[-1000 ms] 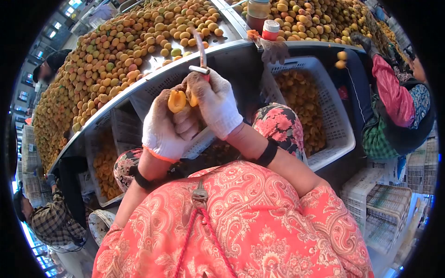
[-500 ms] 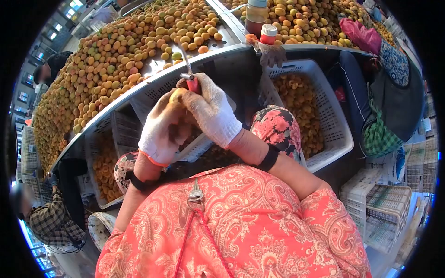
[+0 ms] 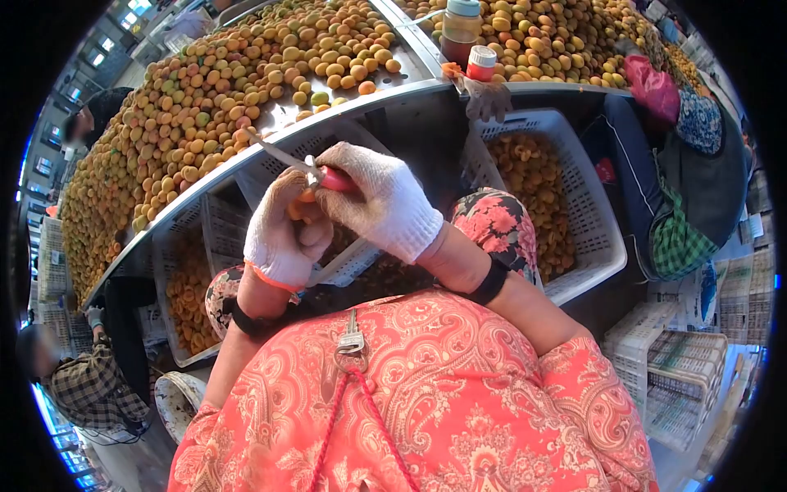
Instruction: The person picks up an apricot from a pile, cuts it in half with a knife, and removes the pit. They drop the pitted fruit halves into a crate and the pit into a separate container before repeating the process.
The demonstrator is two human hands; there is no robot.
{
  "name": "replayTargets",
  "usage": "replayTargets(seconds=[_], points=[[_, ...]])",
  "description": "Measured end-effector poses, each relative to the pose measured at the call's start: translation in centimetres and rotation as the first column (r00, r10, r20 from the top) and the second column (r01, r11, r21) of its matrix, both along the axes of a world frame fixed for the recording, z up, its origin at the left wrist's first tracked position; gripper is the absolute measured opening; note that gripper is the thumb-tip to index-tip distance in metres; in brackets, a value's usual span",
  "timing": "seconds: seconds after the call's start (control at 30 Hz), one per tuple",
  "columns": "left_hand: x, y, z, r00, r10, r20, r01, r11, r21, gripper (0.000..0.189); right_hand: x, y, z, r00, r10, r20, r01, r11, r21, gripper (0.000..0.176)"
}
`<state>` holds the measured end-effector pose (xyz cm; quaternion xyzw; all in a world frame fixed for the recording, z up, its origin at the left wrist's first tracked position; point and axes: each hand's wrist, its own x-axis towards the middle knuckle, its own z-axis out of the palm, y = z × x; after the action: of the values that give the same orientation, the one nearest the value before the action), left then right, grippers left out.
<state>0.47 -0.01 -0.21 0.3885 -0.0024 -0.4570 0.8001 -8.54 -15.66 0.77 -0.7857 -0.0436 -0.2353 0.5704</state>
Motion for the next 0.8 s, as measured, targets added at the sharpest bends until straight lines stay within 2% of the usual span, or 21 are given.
replayTargets(seconds=[0.03,0.1,0.13,0.17,0.2,0.23,0.27,0.33,0.37,0.4,0.43,0.5,0.53,0.57,0.63,0.67,0.8], points=[[-0.2,0.0,0.3,1.000,-0.001,0.000,0.001,1.000,-0.001,0.026,0.0,0.0,0.1,1.000,-0.021,-0.013,0.021,0.999,-0.045,0.026],[-0.9,-0.2,1.2,0.976,0.004,0.220,-0.032,0.992,0.126,0.026,0.1,0.2,-0.3,0.999,-0.032,0.002,0.032,0.999,-0.004,0.021],[-1.0,-0.4,0.9,0.976,0.004,0.218,-0.033,0.991,0.127,0.026,0.2,0.0,-0.6,0.996,0.034,-0.084,-0.018,0.982,0.188,0.018],[-1.0,-0.7,0.5,0.933,-0.003,0.361,-0.038,0.994,0.105,0.028,0.3,-0.1,-0.8,0.981,0.114,-0.154,-0.049,0.925,0.376,0.014],[-1.0,-0.8,0.2,0.868,-0.008,0.496,-0.038,0.996,0.083,0.032,0.4,-0.2,-0.8,0.981,0.113,-0.154,-0.047,0.925,0.377,0.014],[-1.0,-0.8,0.2,0.868,-0.011,0.496,-0.035,0.996,0.085,0.032,0.5,-0.3,-0.8,0.975,0.150,-0.166,-0.042,0.851,0.524,0.011],[-0.9,-0.8,0.3,0.908,-0.017,0.418,-0.006,0.999,0.053,0.036,0.5,-0.4,-0.8,0.967,0.190,-0.171,-0.032,0.755,0.655,0.008],[-1.0,-0.7,0.8,0.956,-0.019,0.292,0.023,1.000,-0.009,0.043,0.7,-0.5,-0.7,0.981,0.135,-0.137,-0.012,0.757,0.654,0.009],[-0.9,-0.6,0.7,0.957,-0.020,0.290,0.024,1.000,-0.007,0.043,0.7,-0.6,-0.5,0.991,0.081,-0.105,0.007,0.759,0.652,0.010],[-0.7,-0.6,0.6,0.964,-0.031,0.265,0.055,0.995,-0.085,0.045,0.8,-0.9,-0.4,0.996,0.044,-0.073,0.014,0.754,0.657,0.013],[-0.6,-0.5,0.5,0.969,-0.043,0.242,0.084,0.983,-0.163,0.047,1.1,-1.3,-0.5,0.999,-0.038,0.039,0.009,0.826,0.564,0.016],[-0.8,-0.5,0.7,0.970,-0.013,0.241,0.050,0.987,-0.150,0.048,0.3,-2.2,0.7,0.985,-0.173,0.018,0.154,0.919,0.363,0.019],[-0.6,-0.4,0.6,0.966,-0.049,0.252,0.079,0.991,-0.110,0.050,-0.1,-2.8,0.8,0.973,-0.194,0.122,0.164,0.962,0.217,0.021],[-0.6,-0.3,0.6,0.962,-0.085,0.261,0.107,0.992,-0.070,0.052,-0.2,-2.7,1.1,0.974,-0.194,0.120,0.165,0.962,0.216,0.021],[-0.7,-0.2,0.6,0.960,-0.093,0.264,0.114,0.991,-0.066,0.051,-0.9,-2.2,2.0,0.963,-0.233,0.136,0.180,0.931,0.317,0.032],[-0.8,-0.2,0.6,0.958,-0.102,0.267,0.122,0.991,-0.059,0.050,-1.0,-1.5,2.8,0.964,-0.213,0.159,0.121,0.885,0.450,0.031],[-0.9,-0.2,1.0,0.967,-0.129,0.221,0.143,0.989,-0.046,0.045,-1.6,-1.4,3.7,0.986,-0.092,0.140,-0.004,0.823,0.568,0.019]])
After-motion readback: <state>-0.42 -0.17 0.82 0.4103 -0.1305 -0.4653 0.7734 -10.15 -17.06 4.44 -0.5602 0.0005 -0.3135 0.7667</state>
